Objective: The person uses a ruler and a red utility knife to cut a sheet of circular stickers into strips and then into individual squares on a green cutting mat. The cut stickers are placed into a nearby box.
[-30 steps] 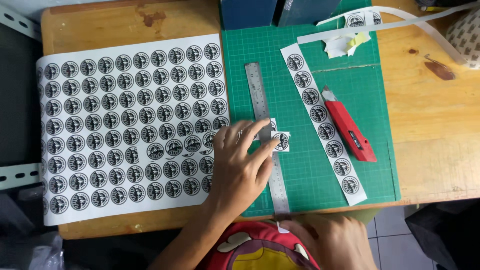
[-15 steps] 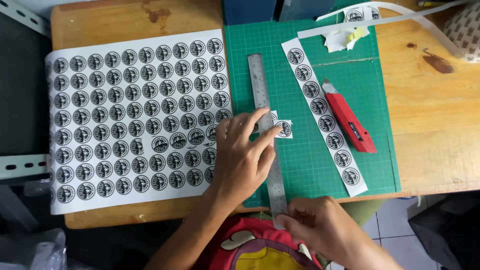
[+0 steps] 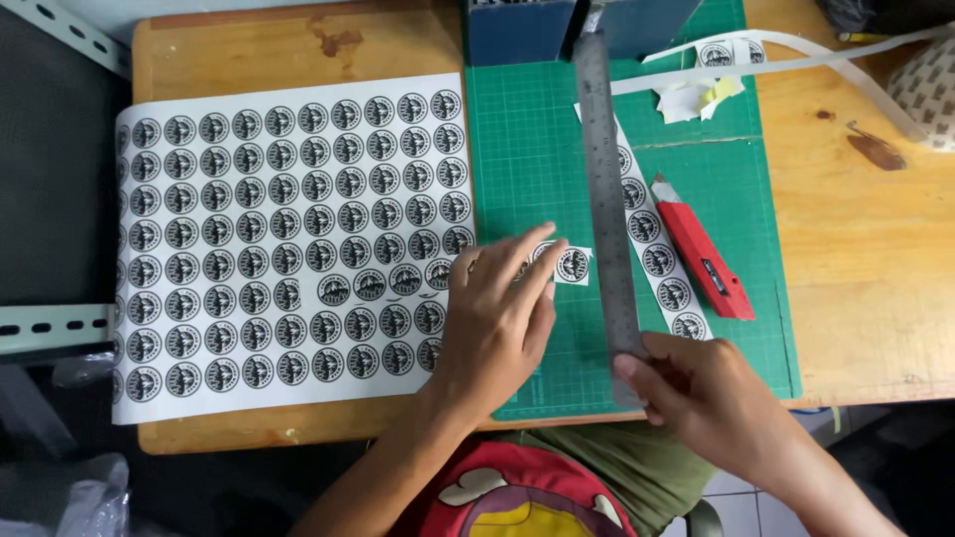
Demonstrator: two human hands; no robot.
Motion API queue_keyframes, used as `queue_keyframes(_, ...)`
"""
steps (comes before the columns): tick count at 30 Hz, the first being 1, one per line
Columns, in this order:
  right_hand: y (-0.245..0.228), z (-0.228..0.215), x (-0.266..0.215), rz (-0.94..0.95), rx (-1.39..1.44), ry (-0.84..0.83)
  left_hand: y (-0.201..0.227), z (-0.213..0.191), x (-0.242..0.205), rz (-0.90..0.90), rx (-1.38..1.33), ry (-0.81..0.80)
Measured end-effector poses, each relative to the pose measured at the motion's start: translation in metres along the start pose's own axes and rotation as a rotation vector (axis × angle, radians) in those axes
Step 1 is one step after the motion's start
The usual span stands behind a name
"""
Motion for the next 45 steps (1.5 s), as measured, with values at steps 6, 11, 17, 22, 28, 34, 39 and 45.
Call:
queue_keyframes(6, -0.023, 0.028, 0.021, -0.039, -0.275, -0.045, 0.003, 0.002, 0.004, 0.086, 0.057, -0.003)
queue_keyframes(11, -0.015, 0.012, 0.037, -0.371, -0.723, 0.191, 0.000, 0.005, 0.000, 0.086, 0.113, -0.035)
queue_keyframes(17, -0.022, -0.044, 0.037, -0.421, -0.769, 0.587, 0.001, 0.012, -0.003, 0.090, 0.227, -0.126)
queue_keyframes(22, 0.005, -0.048, 0.051, -0.417, -0.666, 0.545, -0.002, 0.006, 0.000, 0.126, 0.216, -0.190)
queue_keyframes(28, -0.012, -0.027, 0.051, -0.683, -0.367, 0.459, -0.007, 0.010, -0.009, 0.146, 0.283, -0.334)
queue_keyframes(34, -0.012, -0.009, 0.091, -0.781, -0.522, 0.412, -0.006, -0.008, 0.004, 0.202, 0.265, -0.410)
queue_keyframes(39, -0.020, -0.012, 0.099, -0.667, -0.495, 0.380, -0.006, -0.011, 0.003, 0.218, 0.240, -0.405)
queue_keyframes(45, -0.023, -0.012, 0.101, -0.655, -0.515, 0.401, -0.004, -0.006, -0.001, 0.183, 0.239, -0.336)
Point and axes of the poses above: each hand's wrist, its own x-axis towards the middle knuckle, its own z-axis out of the palm, y = z × x, the point moved 2 cm from there along x, towards the middle knuckle, and after that the axes turned 15 degrees about x, right-handed, at the moved point
